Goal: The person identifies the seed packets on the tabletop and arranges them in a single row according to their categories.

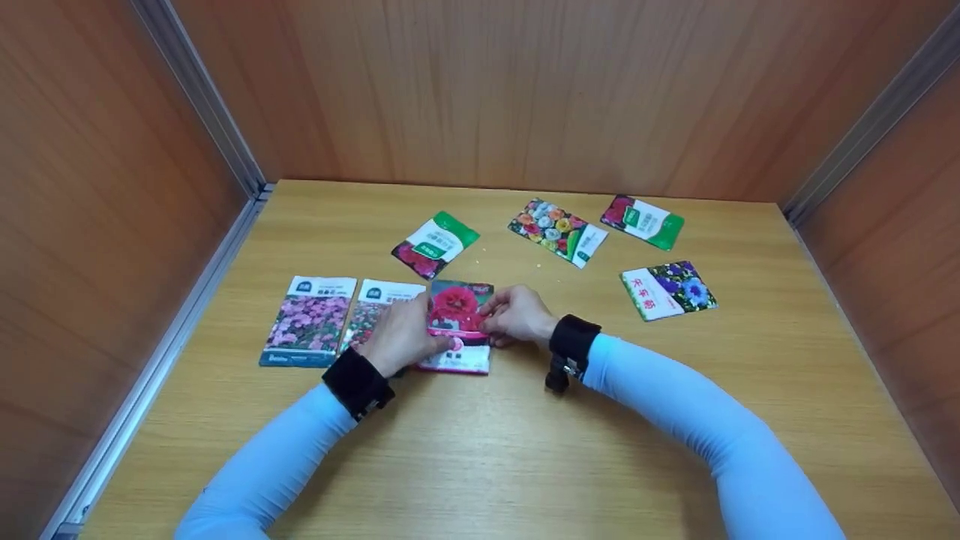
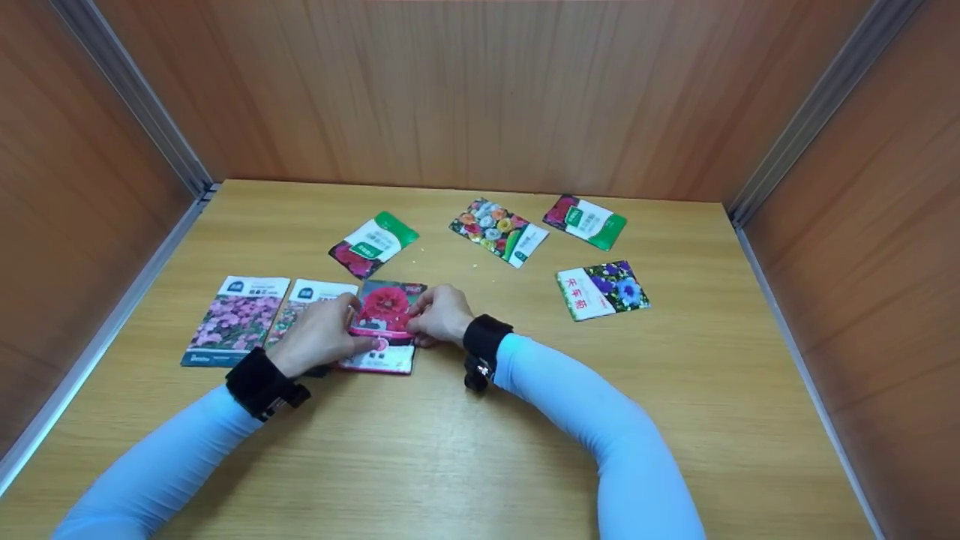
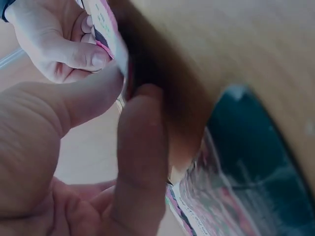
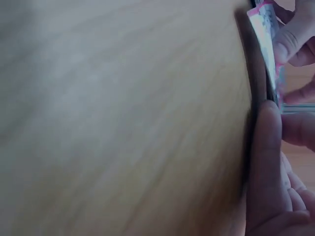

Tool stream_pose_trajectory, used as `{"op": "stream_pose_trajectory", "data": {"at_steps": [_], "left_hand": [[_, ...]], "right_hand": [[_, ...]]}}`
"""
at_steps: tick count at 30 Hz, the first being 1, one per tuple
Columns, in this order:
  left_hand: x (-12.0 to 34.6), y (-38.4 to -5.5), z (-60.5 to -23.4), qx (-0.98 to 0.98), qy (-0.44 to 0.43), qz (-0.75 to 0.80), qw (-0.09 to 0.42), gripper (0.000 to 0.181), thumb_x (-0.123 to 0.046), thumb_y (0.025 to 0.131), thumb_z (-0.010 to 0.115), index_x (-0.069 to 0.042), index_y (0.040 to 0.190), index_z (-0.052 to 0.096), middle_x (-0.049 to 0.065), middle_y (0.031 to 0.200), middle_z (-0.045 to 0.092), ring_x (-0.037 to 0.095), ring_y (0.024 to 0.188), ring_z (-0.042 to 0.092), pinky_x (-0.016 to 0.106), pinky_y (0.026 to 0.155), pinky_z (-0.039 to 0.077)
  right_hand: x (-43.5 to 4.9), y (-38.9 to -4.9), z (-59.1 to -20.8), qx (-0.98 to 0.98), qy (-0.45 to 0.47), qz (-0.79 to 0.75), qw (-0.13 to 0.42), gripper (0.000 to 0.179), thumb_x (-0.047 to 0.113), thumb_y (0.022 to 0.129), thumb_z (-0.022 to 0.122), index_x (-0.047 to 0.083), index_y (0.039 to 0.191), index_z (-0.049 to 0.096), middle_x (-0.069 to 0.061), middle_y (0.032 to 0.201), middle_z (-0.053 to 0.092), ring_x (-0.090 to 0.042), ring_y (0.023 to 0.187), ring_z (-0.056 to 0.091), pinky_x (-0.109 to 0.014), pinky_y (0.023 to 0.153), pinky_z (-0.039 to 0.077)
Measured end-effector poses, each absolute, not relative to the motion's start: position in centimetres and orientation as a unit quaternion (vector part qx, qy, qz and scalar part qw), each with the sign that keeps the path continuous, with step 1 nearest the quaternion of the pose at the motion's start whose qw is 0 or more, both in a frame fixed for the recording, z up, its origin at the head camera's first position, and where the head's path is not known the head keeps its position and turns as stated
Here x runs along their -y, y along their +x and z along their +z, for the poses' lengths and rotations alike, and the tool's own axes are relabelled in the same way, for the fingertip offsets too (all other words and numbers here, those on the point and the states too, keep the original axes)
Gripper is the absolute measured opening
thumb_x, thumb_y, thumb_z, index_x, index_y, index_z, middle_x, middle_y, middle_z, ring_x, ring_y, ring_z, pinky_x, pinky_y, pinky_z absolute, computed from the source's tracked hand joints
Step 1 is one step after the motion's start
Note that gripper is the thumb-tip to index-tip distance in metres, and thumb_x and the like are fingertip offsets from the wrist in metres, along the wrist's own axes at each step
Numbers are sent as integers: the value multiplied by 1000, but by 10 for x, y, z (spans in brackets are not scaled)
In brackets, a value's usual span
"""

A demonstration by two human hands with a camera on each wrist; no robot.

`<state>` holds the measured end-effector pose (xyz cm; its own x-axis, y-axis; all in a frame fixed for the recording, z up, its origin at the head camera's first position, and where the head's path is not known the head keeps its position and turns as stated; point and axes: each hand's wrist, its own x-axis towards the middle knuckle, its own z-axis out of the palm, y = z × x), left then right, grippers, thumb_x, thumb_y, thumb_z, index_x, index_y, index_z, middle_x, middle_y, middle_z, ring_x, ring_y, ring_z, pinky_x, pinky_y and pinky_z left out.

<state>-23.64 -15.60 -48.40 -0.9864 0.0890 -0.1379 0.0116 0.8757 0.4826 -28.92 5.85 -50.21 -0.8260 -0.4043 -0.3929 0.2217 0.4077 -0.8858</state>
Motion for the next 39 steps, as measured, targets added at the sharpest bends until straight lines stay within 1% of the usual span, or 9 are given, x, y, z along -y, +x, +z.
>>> {"op": "stream_pose_trajectory", "data": {"at_steps": [5, 9, 12, 15, 24, 27, 33, 35, 39], "left_hand": [[156, -232, -487, -968, 24, 232, 93, 75, -54, 56, 75, -15, 116, 49, -1, 96, 57, 15, 82, 52, 33, 70, 42], [156, -231, -487, -972, 39, 218, 80, 66, -57, 57, 73, -15, 105, 56, -2, 78, 55, 17, 68, 50, 31, 57, 38], [157, -229, -487, -978, 56, 193, 58, 53, -60, 57, 71, -17, 87, 61, -2, 66, 52, 19, 60, 47, 32, 50, 35], [158, -228, -486, -986, 66, 147, 34, 48, -65, 56, 68, -20, 71, 60, -2, 59, 50, 19, 55, 45, 33, 47, 32], [155, -229, -484, -993, 56, 96, 33, 51, -70, 54, 64, -20, 64, 60, -1, 54, 43, 20, 53, 42, 33, 47, 28], [151, -229, -481, -993, 56, 94, 37, 46, -65, 57, 67, -20, 65, 62, -3, 55, 46, 20, 54, 44, 33, 49, 30], [142, -229, -477, -991, 65, 94, 64, 28, -44, 68, 72, -16, 72, 66, -2, 58, 53, 20, 56, 48, 34, 50, 37], [140, -229, -477, -992, 77, 84, 60, 25, -40, 69, 72, -15, 71, 65, -1, 58, 52, 21, 55, 48, 35, 49, 38], [135, -226, -480, -992, 102, 68, 35, 27, -38, 69, 70, -14, 65, 58, 1, 55, 49, 20, 51, 47, 34, 43, 37]], "right_hand": [[-59, -287, -501, -797, -77, -521, 297, 30, 10, 69, 75, 7, 97, 64, -12, 80, 66, -28, 65, 63, -39, 57, 51], [-58, -285, -500, -810, -87, -507, 282, 27, 10, 71, 74, 8, 96, 65, -12, 75, 66, -27, 63, 63, -37, 55, 51], [-57, -283, -500, -826, -111, -488, 258, 24, 10, 71, 74, 6, 93, 65, -11, 70, 65, -26, 59, 63, -36, 52, 51], [-56, -281, -500, -841, -140, -466, 235, 22, 10, 71, 74, 5, 91, 66, -10, 66, 64, -24, 55, 62, -34, 50, 50], [-57, -280, -499, -866, -162, -421, 214, 21, 17, 72, 74, 9, 90, 66, -8, 64, 63, -23, 53, 62, -32, 48, 50], [-56, -280, -497, -877, -171, -401, 202, 20, 20, 72, 74, 10, 88, 67, -5, 62, 63, -21, 52, 61, -31, 48, 49], [-53, -281, -494, -893, -183, -367, 188, 17, 24, 73, 73, 15, 87, 67, -1, 63, 62, -16, 53, 59, -29, 49, 46], [-54, -280, -495, -895, -188, -360, 183, 16, 25, 74, 72, 16, 87, 67, -1, 63, 61, -16, 53, 58, -29, 49, 45], [-58, -279, -497, -903, -208, -349, 139, 15, 30, 76, 69, 19, 87, 68, 1, 62, 59, -13, 53, 55, -28, 49, 42]]}}
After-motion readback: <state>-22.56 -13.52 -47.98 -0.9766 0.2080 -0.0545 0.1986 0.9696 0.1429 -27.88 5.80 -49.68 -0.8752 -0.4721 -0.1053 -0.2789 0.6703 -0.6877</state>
